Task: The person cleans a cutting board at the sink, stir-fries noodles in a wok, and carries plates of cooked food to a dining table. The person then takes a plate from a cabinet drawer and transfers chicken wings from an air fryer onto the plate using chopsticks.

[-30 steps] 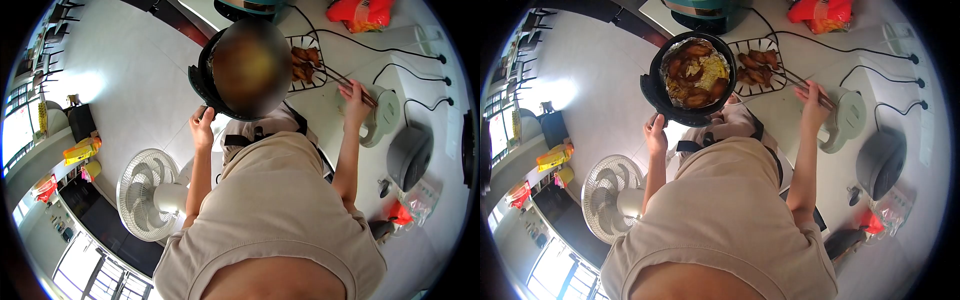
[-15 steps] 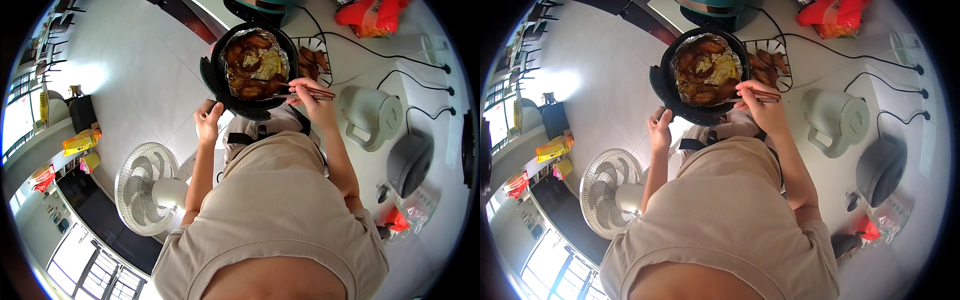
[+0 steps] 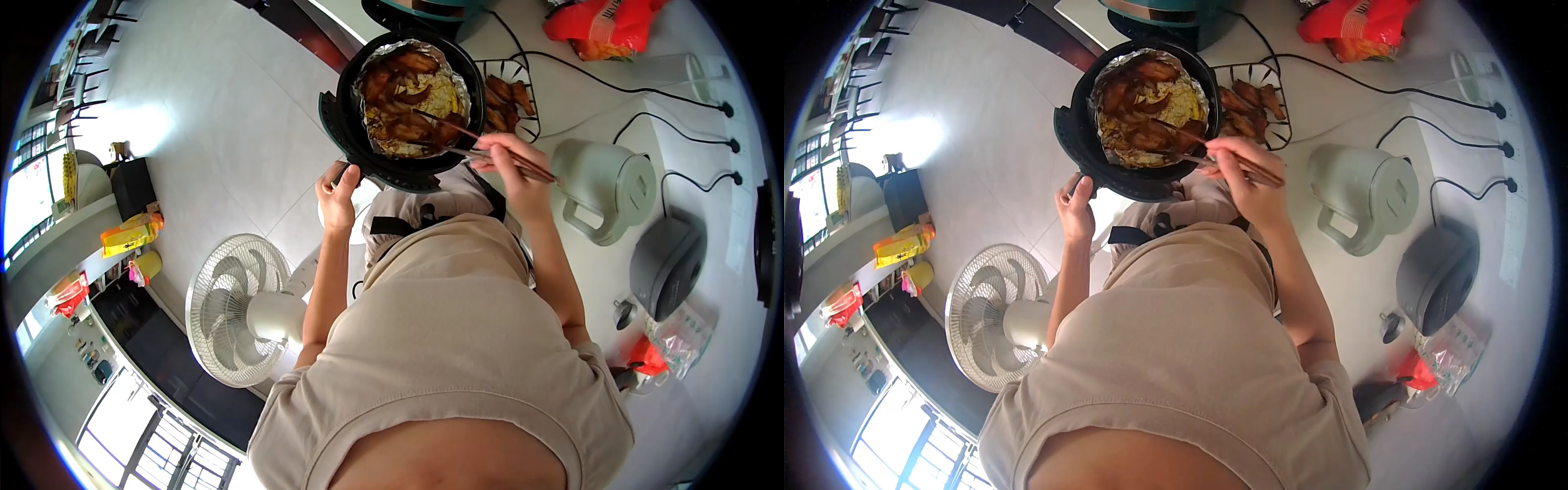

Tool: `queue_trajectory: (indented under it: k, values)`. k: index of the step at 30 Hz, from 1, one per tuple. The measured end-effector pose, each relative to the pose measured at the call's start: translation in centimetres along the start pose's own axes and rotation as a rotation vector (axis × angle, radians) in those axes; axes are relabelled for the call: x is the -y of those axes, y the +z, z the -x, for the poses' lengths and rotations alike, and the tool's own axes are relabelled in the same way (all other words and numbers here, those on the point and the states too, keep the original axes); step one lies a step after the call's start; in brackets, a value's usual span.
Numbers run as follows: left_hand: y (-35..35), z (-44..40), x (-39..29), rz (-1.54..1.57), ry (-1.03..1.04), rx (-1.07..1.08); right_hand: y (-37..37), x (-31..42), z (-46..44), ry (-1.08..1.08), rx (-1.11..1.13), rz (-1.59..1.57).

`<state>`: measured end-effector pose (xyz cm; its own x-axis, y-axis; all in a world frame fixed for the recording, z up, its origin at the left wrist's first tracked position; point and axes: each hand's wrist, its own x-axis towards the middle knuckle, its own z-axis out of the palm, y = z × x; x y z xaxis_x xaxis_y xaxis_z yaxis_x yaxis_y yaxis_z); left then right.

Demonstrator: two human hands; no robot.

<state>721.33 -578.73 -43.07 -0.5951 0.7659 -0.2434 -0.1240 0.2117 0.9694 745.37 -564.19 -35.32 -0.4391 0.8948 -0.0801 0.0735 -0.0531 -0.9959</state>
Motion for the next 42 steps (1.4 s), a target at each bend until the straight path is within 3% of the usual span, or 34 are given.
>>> queue_trajectory:
  k: [3,11,15,24,35,42]
  values:
    - [-0.3,-0.1,0.4,-0.015,0.007,0.004,-2.3,2.5,-0.5,0.007,-0.039,0.057]
    - [-0.5,-0.2,-0.3,-0.043,0.006,0.024,-1.7,3.5,-2.6,0.003,0.141,0.316]
    - [-0.6,-0.1,-0.8,-0.065,0.004,0.037,-1.3,2.8,-2.7,0.036,0.118,0.318]
    - [-0.2,-0.3,0.3,0.086,-0.028,0.012,-4.3,2.6,-1.1,-0.159,-0.006,0.202]
    - [-0.6,-0.9,0.9,0.043,-0.045,0.008,-10.3,1.3,-1.3,-0.102,-0.465,-0.103]
    - [-0.7,-1.0,0.7,0.026,-0.039,0.027,-9.7,-5.6,-4.3,0.067,-0.583,-0.128]
